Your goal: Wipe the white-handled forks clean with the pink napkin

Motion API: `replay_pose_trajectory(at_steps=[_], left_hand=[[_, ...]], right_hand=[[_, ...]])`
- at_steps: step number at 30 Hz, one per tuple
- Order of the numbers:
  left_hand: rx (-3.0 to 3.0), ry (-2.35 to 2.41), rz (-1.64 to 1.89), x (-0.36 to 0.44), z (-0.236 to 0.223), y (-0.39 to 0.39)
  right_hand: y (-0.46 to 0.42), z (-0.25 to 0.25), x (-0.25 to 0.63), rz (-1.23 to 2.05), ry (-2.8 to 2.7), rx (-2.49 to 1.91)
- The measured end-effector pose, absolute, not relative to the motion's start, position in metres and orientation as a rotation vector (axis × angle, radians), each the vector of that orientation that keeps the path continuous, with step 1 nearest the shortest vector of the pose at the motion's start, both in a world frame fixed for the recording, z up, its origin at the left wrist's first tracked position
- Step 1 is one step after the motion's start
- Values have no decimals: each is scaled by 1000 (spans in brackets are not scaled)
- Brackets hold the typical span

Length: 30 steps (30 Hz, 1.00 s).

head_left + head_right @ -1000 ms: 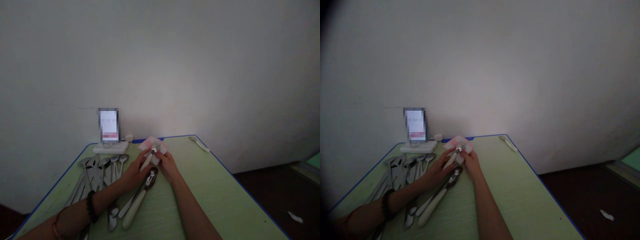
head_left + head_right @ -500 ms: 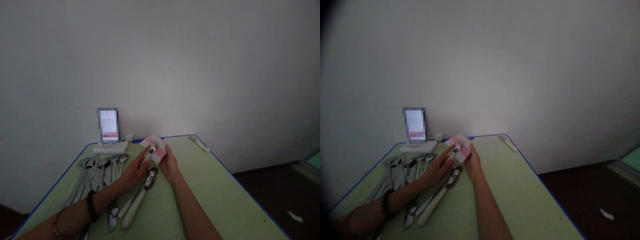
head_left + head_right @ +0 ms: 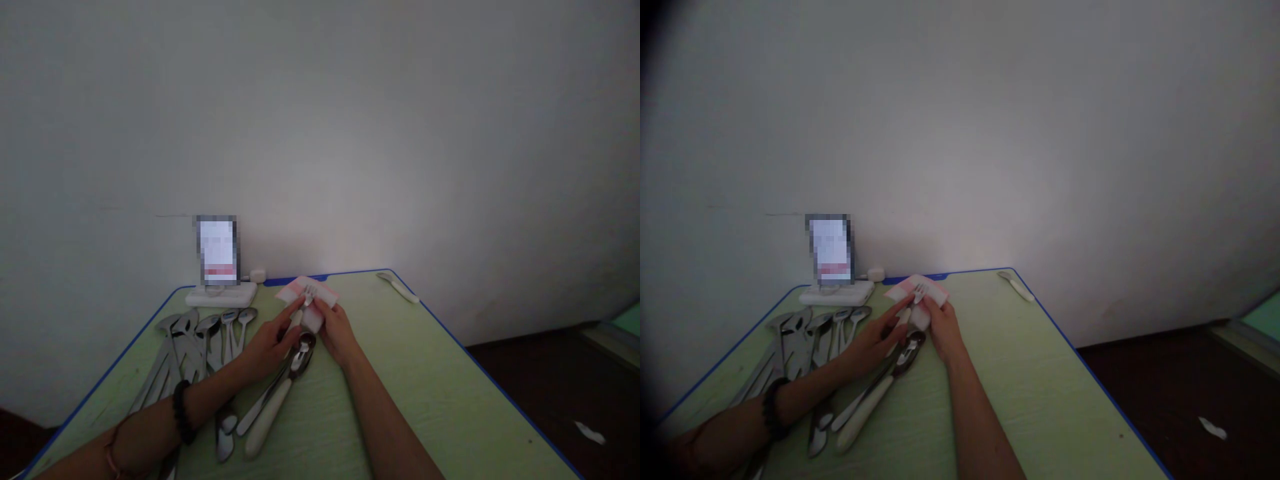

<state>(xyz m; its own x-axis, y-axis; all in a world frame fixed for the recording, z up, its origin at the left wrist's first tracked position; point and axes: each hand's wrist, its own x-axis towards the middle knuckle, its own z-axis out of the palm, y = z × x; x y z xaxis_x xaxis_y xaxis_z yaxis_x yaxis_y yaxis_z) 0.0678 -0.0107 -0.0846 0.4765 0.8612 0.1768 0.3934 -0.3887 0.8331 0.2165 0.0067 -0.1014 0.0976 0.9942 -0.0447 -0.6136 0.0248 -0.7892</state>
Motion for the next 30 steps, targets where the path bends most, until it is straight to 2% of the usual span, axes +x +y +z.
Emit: replay_pose_trajectory(at_steps=[30], left_hand=[[2013, 1012, 751, 67, -92, -8]], right_hand=[[11, -102, 216, 1342, -553, -775]])
